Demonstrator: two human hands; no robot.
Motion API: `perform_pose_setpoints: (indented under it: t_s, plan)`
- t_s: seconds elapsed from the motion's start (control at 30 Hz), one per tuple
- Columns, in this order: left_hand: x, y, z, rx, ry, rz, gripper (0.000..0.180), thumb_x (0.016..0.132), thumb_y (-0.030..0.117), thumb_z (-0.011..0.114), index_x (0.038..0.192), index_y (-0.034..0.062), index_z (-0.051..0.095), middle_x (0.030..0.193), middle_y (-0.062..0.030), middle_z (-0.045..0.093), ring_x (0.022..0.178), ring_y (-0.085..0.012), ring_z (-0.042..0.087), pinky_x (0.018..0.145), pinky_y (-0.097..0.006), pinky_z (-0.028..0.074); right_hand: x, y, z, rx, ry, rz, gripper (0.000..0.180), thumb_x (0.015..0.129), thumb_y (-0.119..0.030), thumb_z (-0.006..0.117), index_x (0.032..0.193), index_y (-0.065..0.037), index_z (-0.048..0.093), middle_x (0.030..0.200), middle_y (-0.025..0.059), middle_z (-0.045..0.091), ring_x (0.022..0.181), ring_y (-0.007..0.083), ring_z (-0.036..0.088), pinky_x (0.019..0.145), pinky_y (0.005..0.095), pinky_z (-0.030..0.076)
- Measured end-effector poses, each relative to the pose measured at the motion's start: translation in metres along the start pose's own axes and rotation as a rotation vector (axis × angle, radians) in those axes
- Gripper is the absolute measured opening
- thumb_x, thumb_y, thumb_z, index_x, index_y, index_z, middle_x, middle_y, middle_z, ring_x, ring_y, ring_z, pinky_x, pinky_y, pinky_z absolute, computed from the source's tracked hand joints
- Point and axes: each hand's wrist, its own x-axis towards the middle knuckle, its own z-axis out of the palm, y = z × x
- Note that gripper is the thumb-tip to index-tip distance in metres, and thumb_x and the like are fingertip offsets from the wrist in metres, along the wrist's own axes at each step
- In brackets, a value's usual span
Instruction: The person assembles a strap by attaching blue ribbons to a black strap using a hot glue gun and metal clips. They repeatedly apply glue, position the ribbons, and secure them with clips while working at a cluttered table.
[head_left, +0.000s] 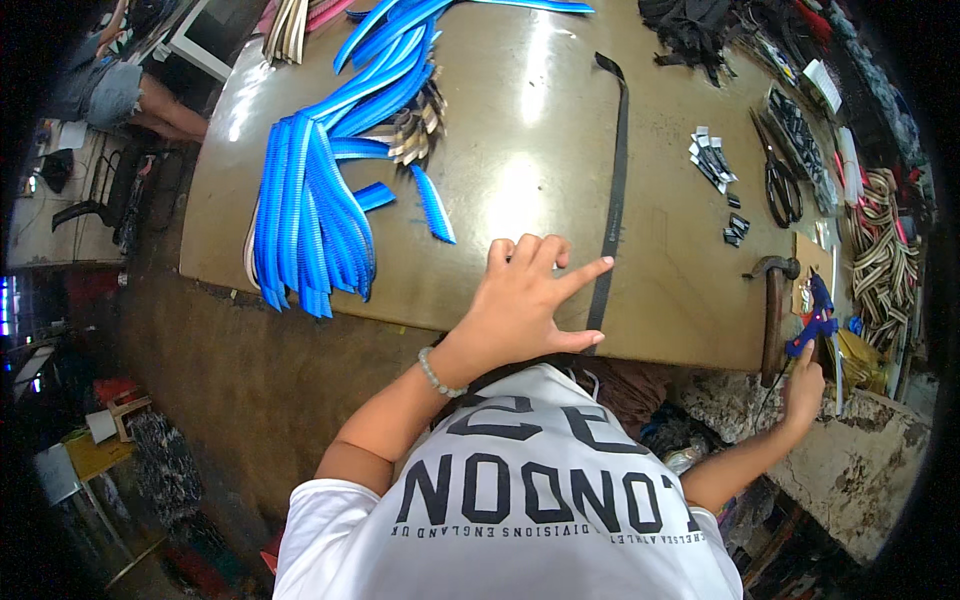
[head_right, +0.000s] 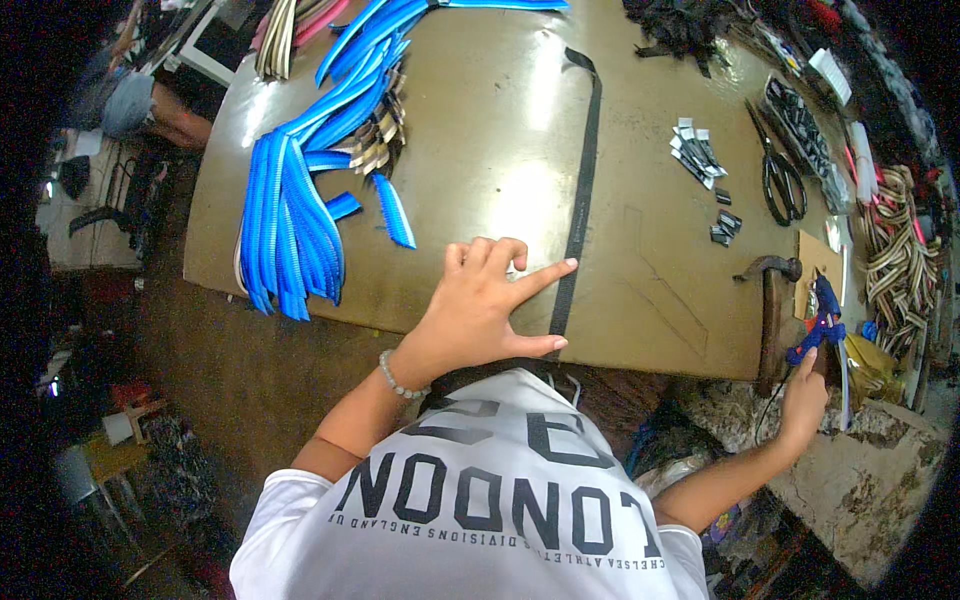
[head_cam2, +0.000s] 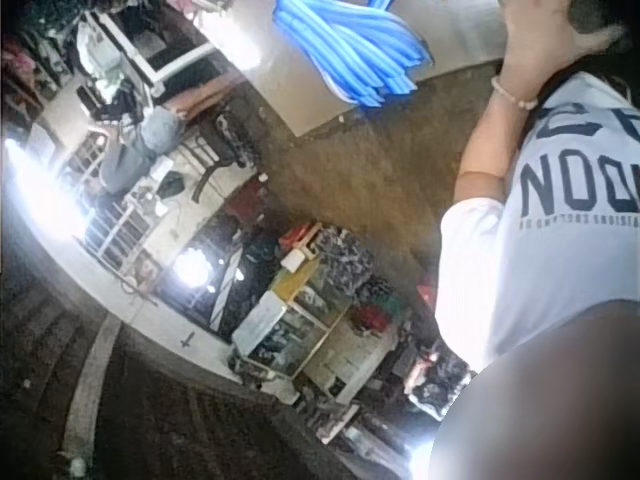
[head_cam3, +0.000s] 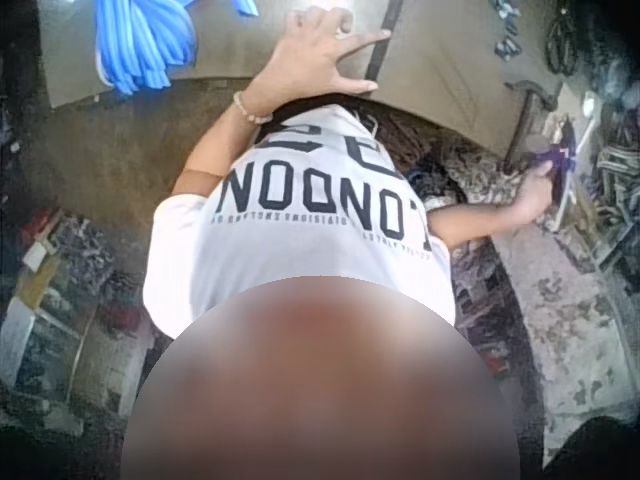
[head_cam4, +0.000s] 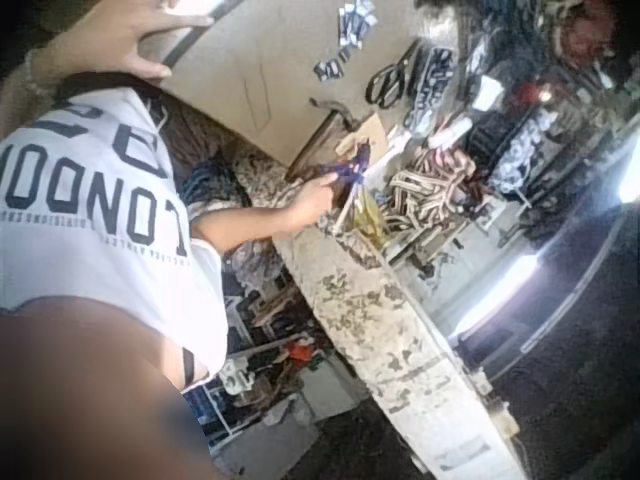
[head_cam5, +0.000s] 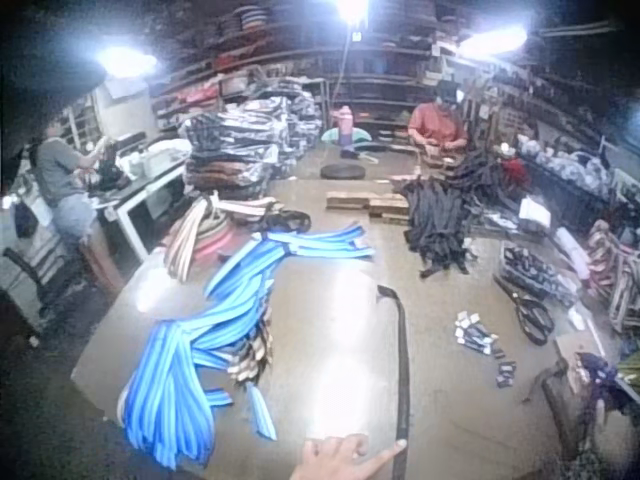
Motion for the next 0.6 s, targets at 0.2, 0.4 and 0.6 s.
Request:
perform_pose_setpoints:
  t_s: [0.2,0.4,0.6]
  plan:
    - [-0.001,-0.003,0.004,-0.006,0.047,0.019,0.071,0.068,0.061,0.073,0.128,0.0254,0.061,0.104,-0.0081,0.048,0.104,-0.0262,0.044,0.086,-0.042,0.031,-0.142,-0.246,-0.072,0.990,-0.461,-1.535,0.024,0.094,-0.017,0.055,0.109,-0.001,0.067,0.095,0.0159,0.066,0.090,0.0324,0.062,0.081,0.0366,0.049]
    - [-0.003,-0.007,0.013,0.049,0.075,0.046,0.064,0.068,0.060,0.072,0.117,0.0186,0.064,0.104,-0.0084,0.050,0.102,-0.0261,0.044,0.083,-0.042,0.033,-0.251,-0.489,-0.072,0.733,0.182,-2.035,0.033,0.094,-0.034,0.058,0.114,-0.009,0.066,0.114,0.0104,0.064,0.109,0.0325,0.055,0.093,0.0451,0.045]
    - [-0.004,-0.007,0.013,0.055,0.091,0.045,0.064,0.068,0.059,0.073,0.115,0.0166,0.065,0.105,-0.0095,0.052,0.104,-0.0268,0.045,0.084,-0.041,0.033,-0.251,-0.508,-0.073,0.505,0.211,-2.009,0.034,0.092,-0.036,0.061,0.114,-0.011,0.067,0.110,0.0098,0.066,0.106,0.0333,0.059,0.090,0.0441,0.048]
